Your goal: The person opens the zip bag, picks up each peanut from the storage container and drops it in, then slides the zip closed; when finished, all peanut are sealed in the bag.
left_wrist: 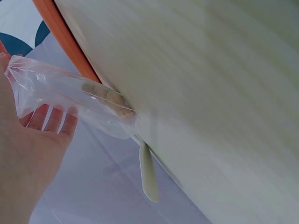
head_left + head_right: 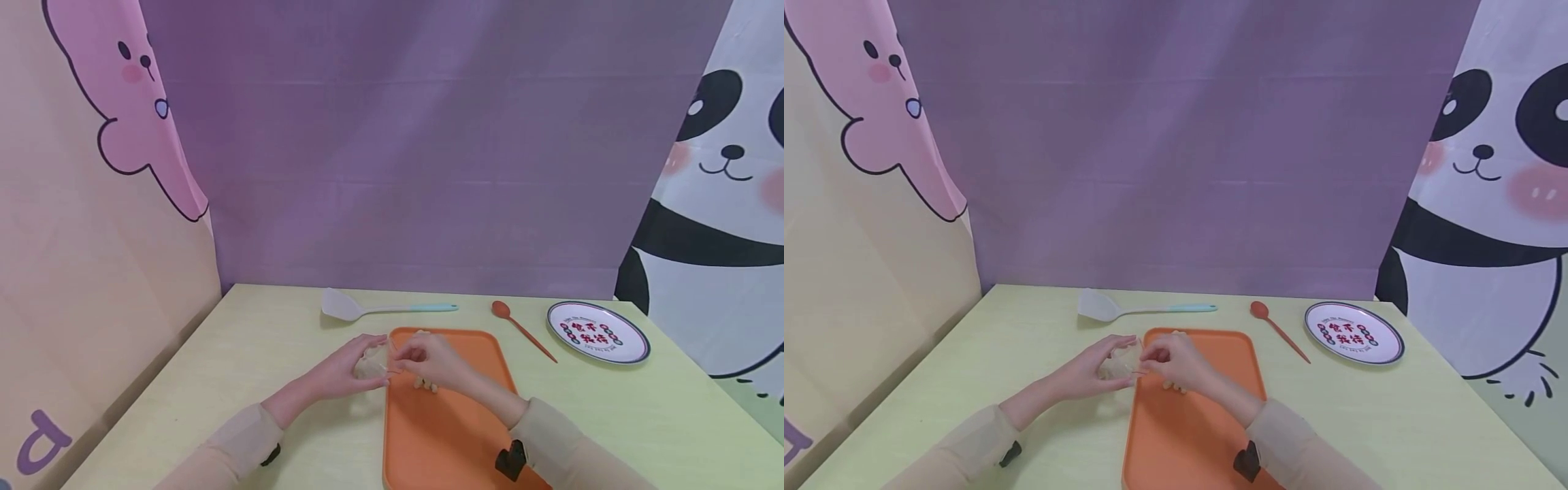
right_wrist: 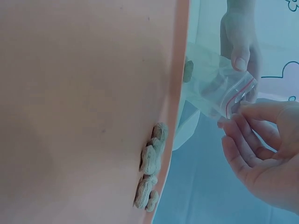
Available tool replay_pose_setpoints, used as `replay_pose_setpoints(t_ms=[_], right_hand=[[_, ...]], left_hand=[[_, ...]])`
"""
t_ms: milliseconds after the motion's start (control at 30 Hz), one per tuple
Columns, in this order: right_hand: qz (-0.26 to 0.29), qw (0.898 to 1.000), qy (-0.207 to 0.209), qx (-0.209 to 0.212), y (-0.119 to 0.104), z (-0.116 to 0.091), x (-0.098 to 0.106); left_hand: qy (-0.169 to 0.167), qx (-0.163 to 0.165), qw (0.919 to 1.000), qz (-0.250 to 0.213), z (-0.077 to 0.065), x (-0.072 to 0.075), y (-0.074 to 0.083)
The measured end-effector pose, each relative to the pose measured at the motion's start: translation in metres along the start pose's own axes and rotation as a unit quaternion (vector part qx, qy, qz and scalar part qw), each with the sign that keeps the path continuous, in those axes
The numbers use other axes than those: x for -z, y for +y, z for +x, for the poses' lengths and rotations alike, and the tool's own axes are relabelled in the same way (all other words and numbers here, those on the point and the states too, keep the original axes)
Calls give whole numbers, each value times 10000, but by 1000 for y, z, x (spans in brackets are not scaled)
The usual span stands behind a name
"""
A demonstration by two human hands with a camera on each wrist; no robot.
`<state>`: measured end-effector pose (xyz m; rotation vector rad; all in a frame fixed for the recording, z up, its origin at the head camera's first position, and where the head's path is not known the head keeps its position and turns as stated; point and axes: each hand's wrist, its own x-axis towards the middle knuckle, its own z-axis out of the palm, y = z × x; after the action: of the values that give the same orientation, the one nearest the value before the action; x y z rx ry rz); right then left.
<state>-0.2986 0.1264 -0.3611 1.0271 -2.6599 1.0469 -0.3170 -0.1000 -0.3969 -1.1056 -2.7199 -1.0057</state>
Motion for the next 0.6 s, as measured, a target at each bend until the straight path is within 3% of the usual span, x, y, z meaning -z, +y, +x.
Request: replay_pose_setpoints(t_ms=[467, 600], right_hand=[[50, 9988, 281, -406, 21, -4, 15], [142, 9969, 236, -733, 34, -6, 17]], left_hand=[[3, -39, 10000, 15, 1, -1, -1], [7, -57, 10000, 29, 1, -2, -2]])
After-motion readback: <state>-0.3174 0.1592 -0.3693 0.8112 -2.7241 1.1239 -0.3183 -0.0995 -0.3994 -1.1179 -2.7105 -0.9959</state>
